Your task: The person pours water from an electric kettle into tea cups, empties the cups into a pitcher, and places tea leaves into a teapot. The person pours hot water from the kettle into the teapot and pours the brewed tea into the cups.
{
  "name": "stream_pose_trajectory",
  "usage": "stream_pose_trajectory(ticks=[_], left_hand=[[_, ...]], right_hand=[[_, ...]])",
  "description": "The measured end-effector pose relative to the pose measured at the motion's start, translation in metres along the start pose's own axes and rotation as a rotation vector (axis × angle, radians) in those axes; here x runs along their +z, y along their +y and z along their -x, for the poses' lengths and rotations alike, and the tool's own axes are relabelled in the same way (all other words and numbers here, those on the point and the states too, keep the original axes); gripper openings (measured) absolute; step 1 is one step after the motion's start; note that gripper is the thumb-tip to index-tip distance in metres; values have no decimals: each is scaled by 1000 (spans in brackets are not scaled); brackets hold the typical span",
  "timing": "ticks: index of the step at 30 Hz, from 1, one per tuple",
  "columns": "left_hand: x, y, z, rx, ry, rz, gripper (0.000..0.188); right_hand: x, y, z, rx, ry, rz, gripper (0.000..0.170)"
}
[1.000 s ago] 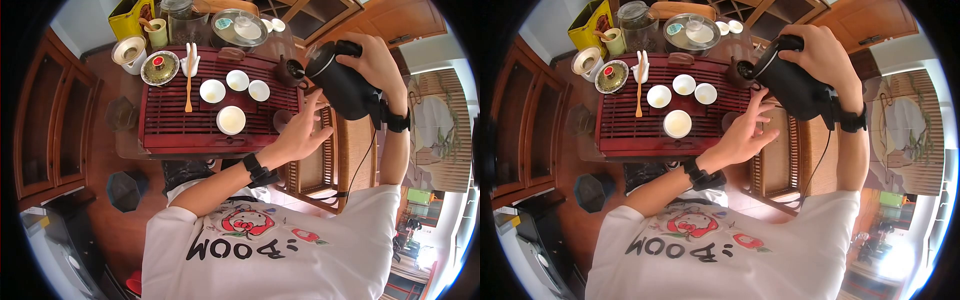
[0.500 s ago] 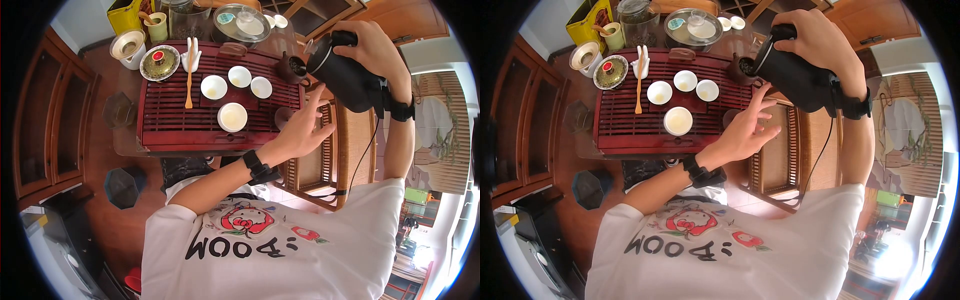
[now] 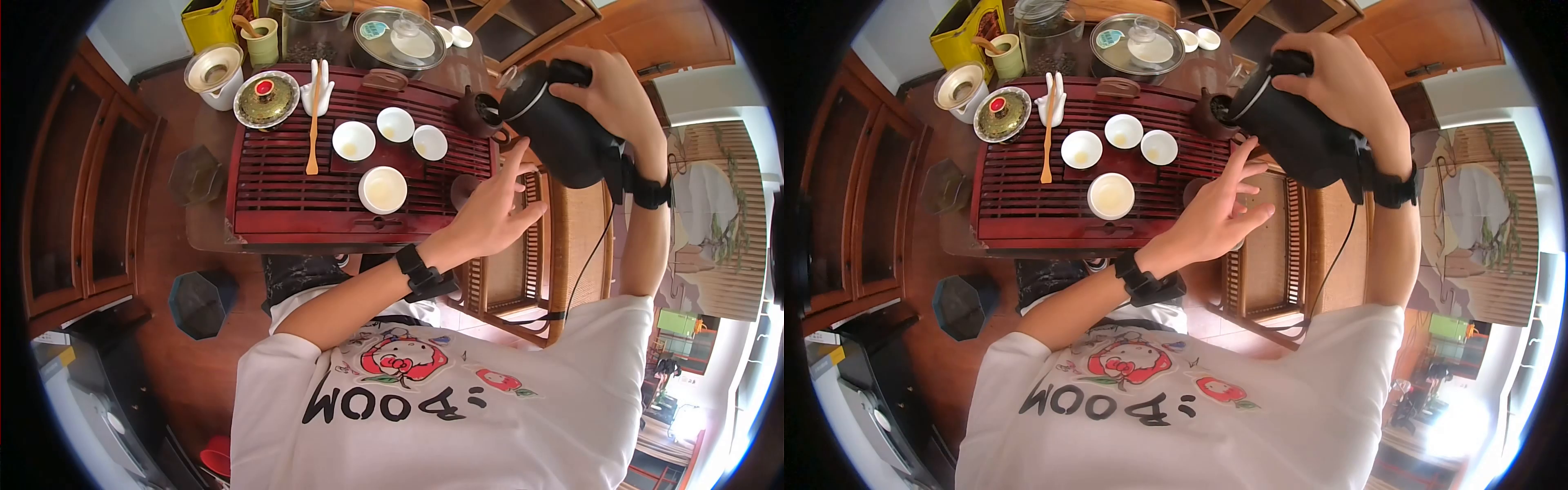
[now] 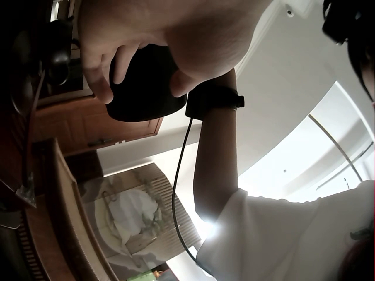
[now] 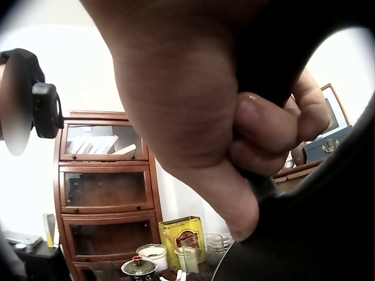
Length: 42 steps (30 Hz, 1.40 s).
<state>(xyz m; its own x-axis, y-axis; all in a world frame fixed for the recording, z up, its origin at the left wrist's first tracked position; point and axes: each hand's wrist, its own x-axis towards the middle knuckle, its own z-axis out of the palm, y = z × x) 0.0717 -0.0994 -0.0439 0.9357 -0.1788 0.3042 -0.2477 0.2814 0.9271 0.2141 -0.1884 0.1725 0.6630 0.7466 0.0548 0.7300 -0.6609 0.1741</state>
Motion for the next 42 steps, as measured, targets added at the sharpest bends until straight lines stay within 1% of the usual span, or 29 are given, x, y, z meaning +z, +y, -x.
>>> stream_pose_trajectory(ticks=[3,4,6,7,9,10,12,14,16,17,18,19,20,22,24,25,26,28,29,30,31,32,34,35,36,37,40,42], left_hand=[[-5,1,1,10,14,7,96],[-7,2,2,24,21,14,95],[-9,4,3,10,18,13,94],[-10,6,4,-5,13,16,93],[-10,11,6,-22,6,19,92],[-9,12,6,-35,4,24,90],[-8,13,8,-48,-14,23,88],[-8,14,12,-63,-29,18,87],[-10,19,19,-90,-45,24,78],[-13,22,23,-94,-47,17,78],[-19,28,28,-129,-98,9,71],[-25,33,33,-164,-149,2,64],[-33,37,40,-168,-153,-5,64],[-53,48,60,-189,-258,-37,51],[-75,65,80,-326,-310,-53,46],[-83,68,91,-364,-306,-39,44],[-93,74,100,-367,-308,-54,44],[-110,86,117,-516,-286,-132,39],[-116,88,126,-521,-284,-146,39],[-122,88,135,-548,-232,-148,33],[-127,88,143,-575,-178,-149,27],[-131,90,149,-579,-170,-163,27],[-137,93,157,-671,-36,-90,18],[-138,93,160,-672,24,-73,14],[-140,93,161,-676,37,-83,14],[-142,93,163,-678,68,-87,13],[-145,98,161,-697,122,-112,12],[-147,102,155,-715,132,-127,15]], right_hand=[[8,7,18,190,32,-195,37],[11,9,25,187,33,-197,37],[15,15,40,278,100,-212,37],[17,18,47,282,103,-215,37],[22,26,61,397,173,-291,36],[27,33,68,405,175,-293,36],[39,45,81,423,286,-442,35],[48,50,91,453,312,-498,33],[55,54,97,475,338,-558,32],[58,55,100,514,377,-638,30],[61,58,102,553,416,-718,29],[64,63,103,555,420,-725,29],[67,71,106,563,453,-762,28],[75,86,108,576,492,-807,27],[85,99,104,607,646,-939,27],[91,104,98,624,726,-985,27],[99,110,91,624,736,-997,27],[119,128,75,541,895,-945,27],[131,137,68,540,897,-980,29],[145,144,55,513,944,-1009,31],[156,145,42,496,967,-995,31],[167,146,30,478,990,-983,31],[190,145,9,486,1002,-1032,29],[200,144,1,512,998,-1065,29],[212,143,-7,540,991,-1099,29],[223,141,-16,516,1018,-1179,28],[249,134,-31,461,1023,-1287,28],[258,127,-36,474,999,-1304,29]])
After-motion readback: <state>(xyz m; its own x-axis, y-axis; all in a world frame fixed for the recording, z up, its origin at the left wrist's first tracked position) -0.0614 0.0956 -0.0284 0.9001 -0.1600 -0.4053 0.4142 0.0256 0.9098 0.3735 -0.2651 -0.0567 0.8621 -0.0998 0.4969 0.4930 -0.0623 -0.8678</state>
